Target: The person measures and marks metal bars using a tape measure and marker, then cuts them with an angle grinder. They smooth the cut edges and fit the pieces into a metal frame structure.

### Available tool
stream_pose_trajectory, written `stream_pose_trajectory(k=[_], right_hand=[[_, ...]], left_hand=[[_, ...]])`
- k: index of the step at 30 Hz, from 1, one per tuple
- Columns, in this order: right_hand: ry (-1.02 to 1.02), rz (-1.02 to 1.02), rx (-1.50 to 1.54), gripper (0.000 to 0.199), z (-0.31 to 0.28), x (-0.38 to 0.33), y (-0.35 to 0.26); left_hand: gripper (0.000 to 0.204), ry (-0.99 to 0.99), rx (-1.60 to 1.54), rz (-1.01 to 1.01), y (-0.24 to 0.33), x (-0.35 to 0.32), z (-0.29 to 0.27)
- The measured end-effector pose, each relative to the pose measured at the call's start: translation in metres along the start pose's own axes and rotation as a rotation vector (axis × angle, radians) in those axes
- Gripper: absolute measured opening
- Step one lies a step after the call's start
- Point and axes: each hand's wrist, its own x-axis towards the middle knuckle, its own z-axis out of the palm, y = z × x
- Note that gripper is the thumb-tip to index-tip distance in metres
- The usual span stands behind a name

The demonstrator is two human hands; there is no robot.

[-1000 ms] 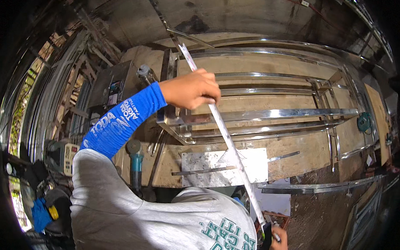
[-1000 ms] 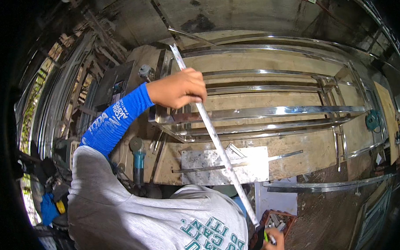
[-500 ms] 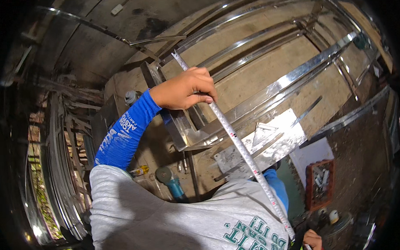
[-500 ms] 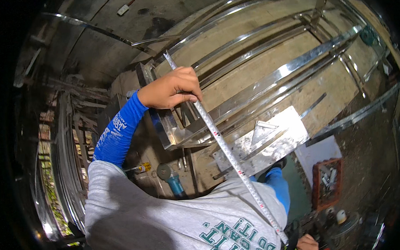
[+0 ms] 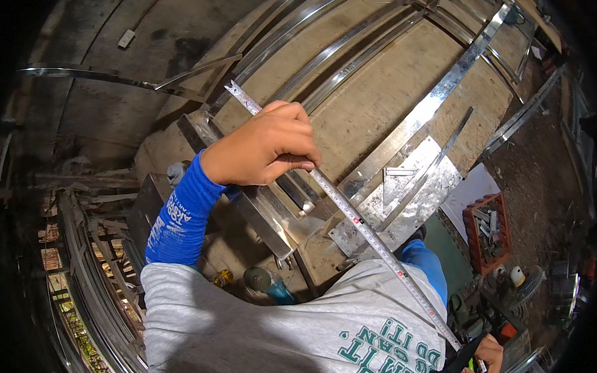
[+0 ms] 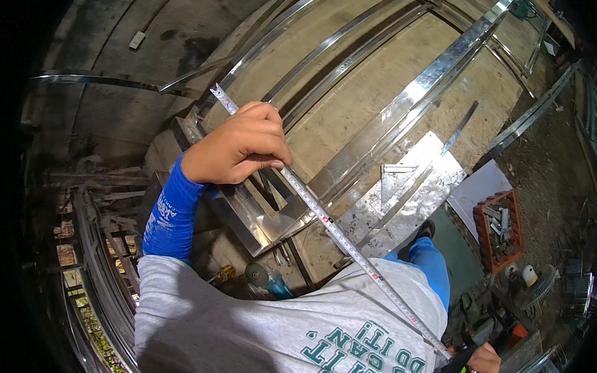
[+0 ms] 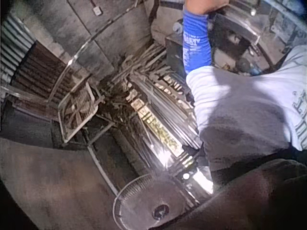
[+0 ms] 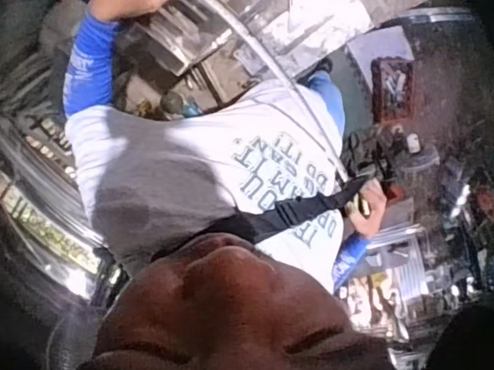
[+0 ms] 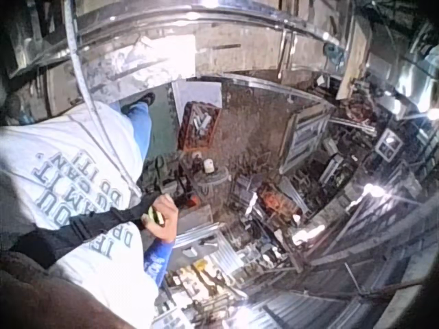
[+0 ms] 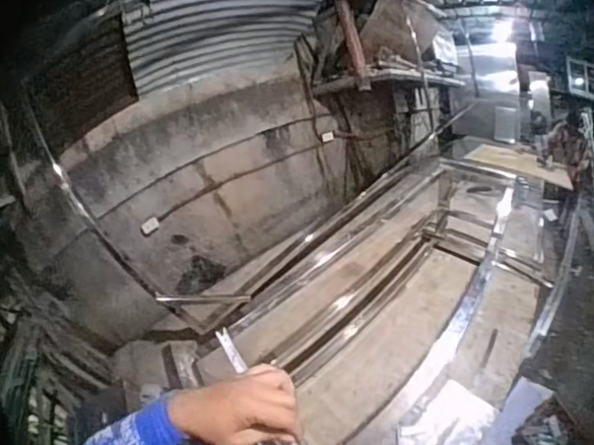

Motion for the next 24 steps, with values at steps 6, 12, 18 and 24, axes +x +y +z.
stream_pose_trajectory(k=[6, 12, 18, 24], right_hand=[[0.125, -0.193, -0.027, 0.048, 0.009, 0.003, 0.004], [0.067, -0.009, -0.057, 0.046, -0.006, -0.011, 0.013], [0.004, 0.023, 0.032, 0.048, -0.013, -0.035, 0.023], [0.049, -0.014, -0.043, 0.045, -0.005, -0.016, 0.013]], left_hand=[[0.008, 0.034, 0.001, -0.032, -0.007, -0.006, -0.001], [0.010, -0.023, -0.054, 0.071, -0.004, -0.002, 0.003], [0.014, -0.082, -0.044, 0.035, -0.003, -0.004, 0.005], [0.017, -0.070, 0.000, -0.018, -0.003, -0.003, -0.002]])
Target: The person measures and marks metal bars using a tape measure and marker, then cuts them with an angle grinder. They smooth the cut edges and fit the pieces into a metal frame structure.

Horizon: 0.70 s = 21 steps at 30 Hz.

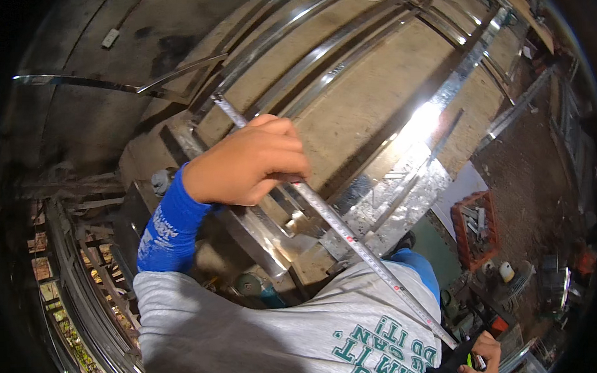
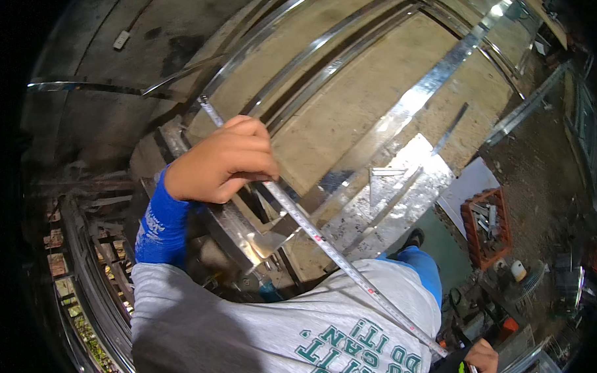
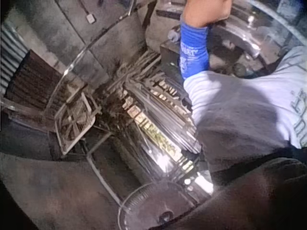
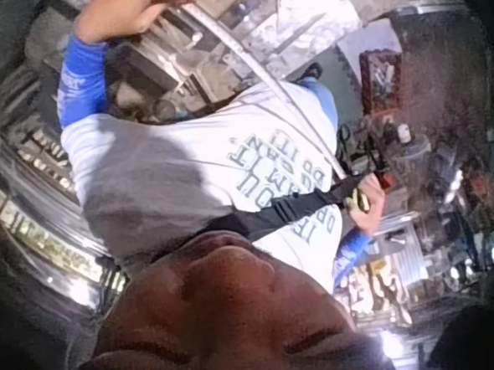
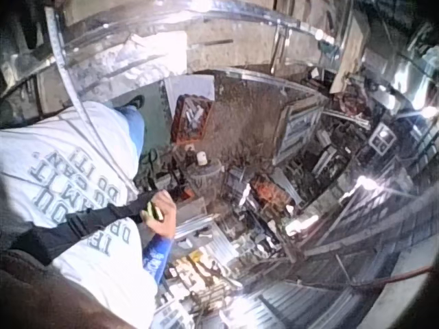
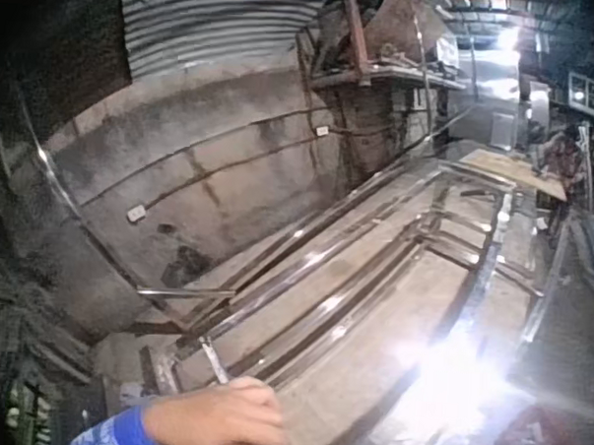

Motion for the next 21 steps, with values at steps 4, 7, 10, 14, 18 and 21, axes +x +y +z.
stream_pose_trajectory(k=[4, 7, 10, 14, 18, 21], right_hand=[[0.091, 0.038, -0.050, 0.062, -0.011, 0.031, 0.015], [0.328, -0.020, 0.056, 0.065, -0.016, 0.051, 0.025], [0.512, -0.052, 0.036, 0.070, -0.020, 0.072, 0.053], [0.606, 0.002, 0.364, 0.077, -0.025, 0.100, 0.094], [0.662, 0.022, 0.763, 0.086, -0.018, 0.135, 0.135], [0.663, 0.009, 0.909, 0.083, 0.009, 0.159, 0.133]], left_hand=[[0.025, 0.221, 0.202, 0.053, 0.001, 0.001, -0.002], [0.034, 0.678, 0.387, 0.055, 0.016, -0.003, -0.004], [0.031, 1.020, 0.274, -0.023, 0.006, -0.021, 0.009], [0.031, 1.210, 0.170, -0.074, 0.053, -0.033, 0.031], [0.014, 1.103, -0.133, 0.318, 0.136, -0.002, 0.068], [0.023, 0.803, -0.028, 0.335, 0.148, 0.044, 0.133]])
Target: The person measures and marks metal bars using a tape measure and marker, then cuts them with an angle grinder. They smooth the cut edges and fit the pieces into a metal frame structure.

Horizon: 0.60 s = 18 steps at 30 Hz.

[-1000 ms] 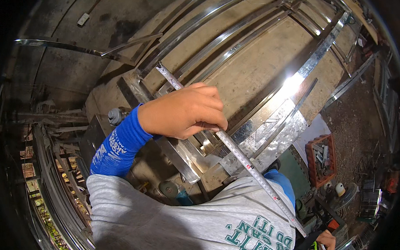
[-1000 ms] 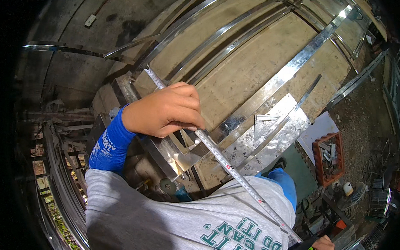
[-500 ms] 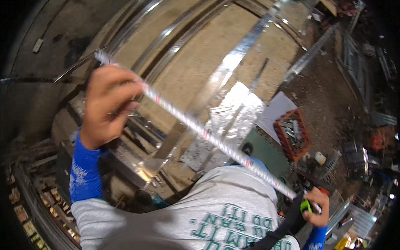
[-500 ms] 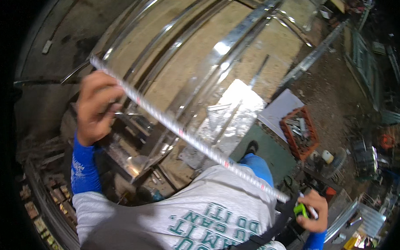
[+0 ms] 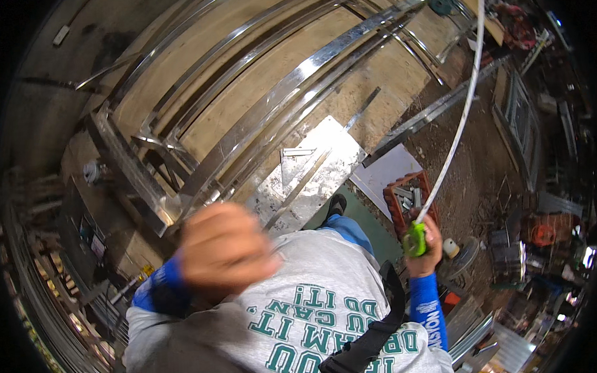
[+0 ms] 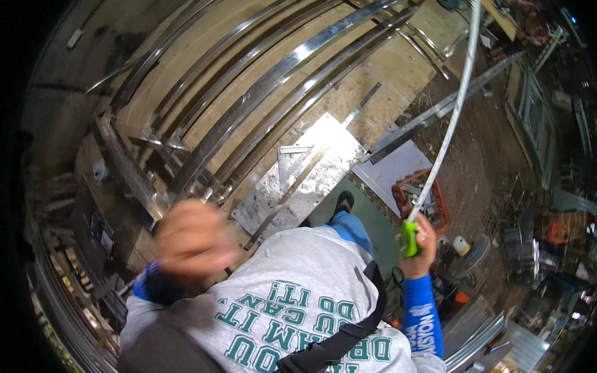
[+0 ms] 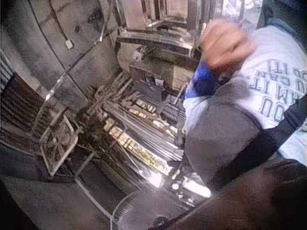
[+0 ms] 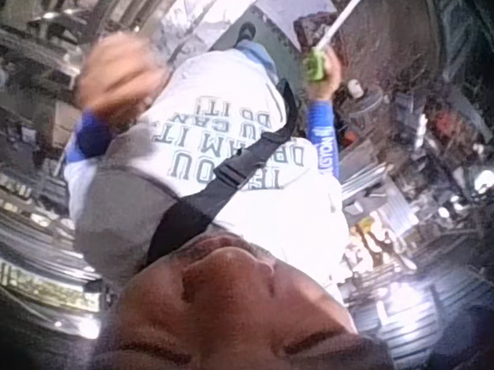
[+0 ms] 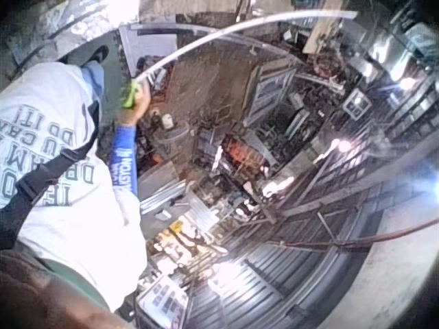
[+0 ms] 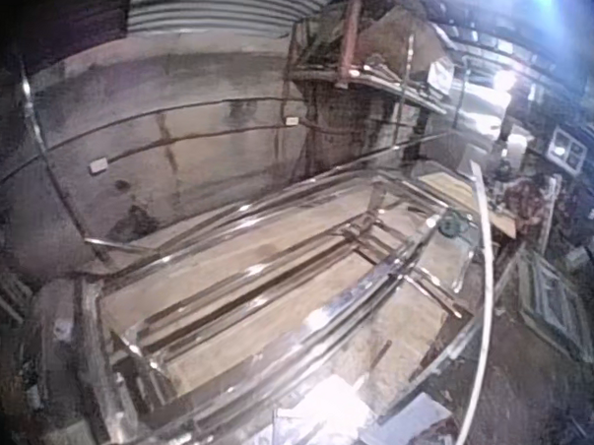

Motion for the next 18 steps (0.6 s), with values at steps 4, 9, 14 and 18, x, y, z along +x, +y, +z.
stream_pose_trajectory(k=[4, 9, 14, 18], right_hand=[[-0.254, 0.142, -0.090, 0.085, -0.007, -0.002, 0.052], [-0.468, 0.263, -0.096, 0.096, -0.025, 0.026, 0.051], [-0.870, 0.093, -0.208, 0.084, -0.075, 0.126, 0.029], [-0.775, 0.335, -0.121, 0.086, -0.100, 0.181, 0.035]], left_hand=[[0.033, -0.219, 0.103, -0.685, -0.079, -0.082, 0.124], [0.033, -0.174, 0.416, -0.966, -0.164, -0.139, 0.213], [0.020, -0.531, 0.666, -0.825, -0.223, -0.143, 0.254], [0.010, -0.624, 0.688, -0.769, -0.245, -0.133, 0.252]])
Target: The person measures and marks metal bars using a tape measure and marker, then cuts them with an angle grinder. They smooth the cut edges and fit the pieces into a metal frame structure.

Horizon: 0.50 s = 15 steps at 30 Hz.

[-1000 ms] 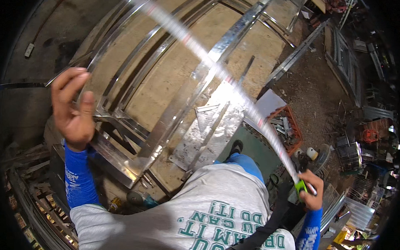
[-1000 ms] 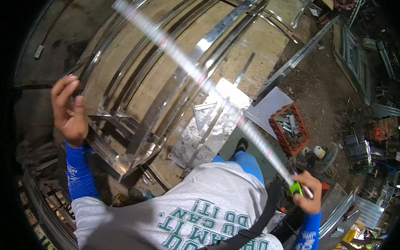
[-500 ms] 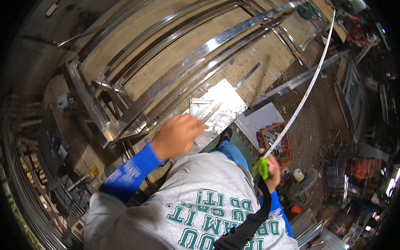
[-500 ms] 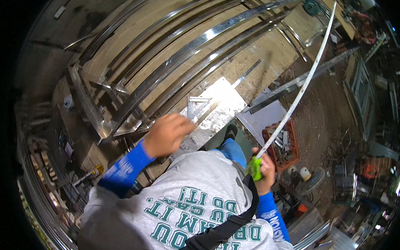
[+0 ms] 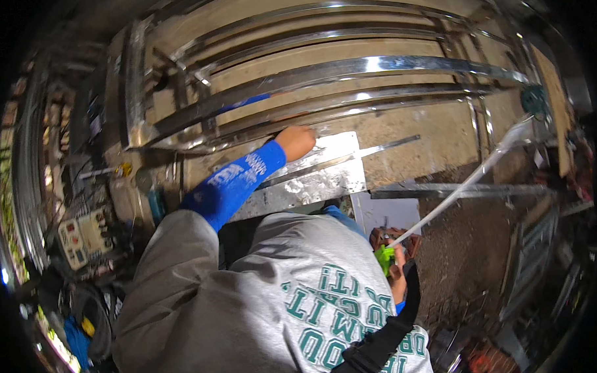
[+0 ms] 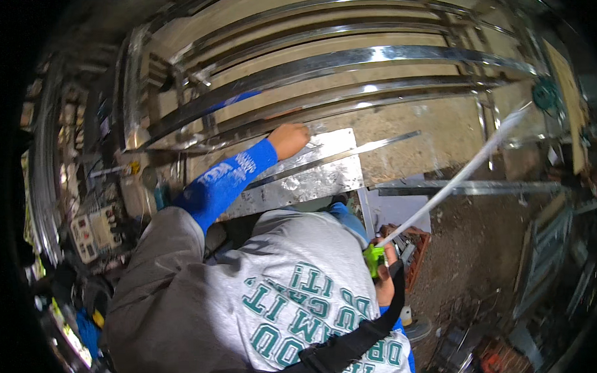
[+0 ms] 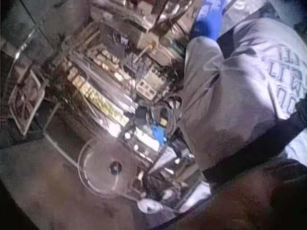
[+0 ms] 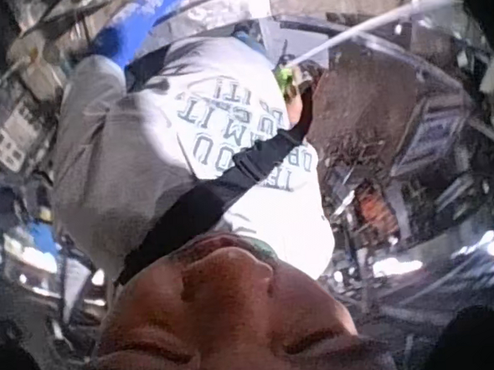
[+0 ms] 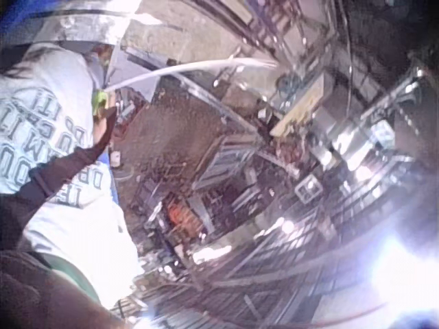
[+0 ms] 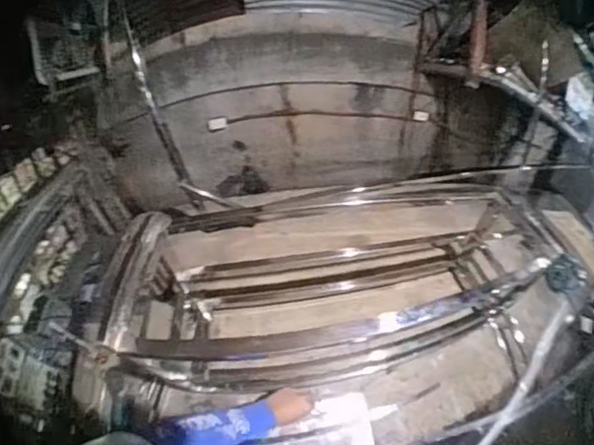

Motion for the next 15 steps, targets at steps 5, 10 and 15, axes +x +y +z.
stream_pose_trajectory(k=[5, 10, 15], right_hand=[[0.146, -0.171, -0.007, 0.054, -0.027, 0.072, -0.048], [0.421, -0.455, -0.780, 0.045, -0.132, 0.212, -0.030], [0.437, -0.499, -1.263, 0.059, -0.137, 0.317, -0.069]], left_hand=[[0.009, -0.098, 0.122, 0.020, 0.005, 0.010, -0.016], [0.018, 0.259, 0.122, -0.127, 0.041, 0.005, -0.081], [0.026, 0.549, -0.354, -0.721, 0.076, -0.068, -0.107]])
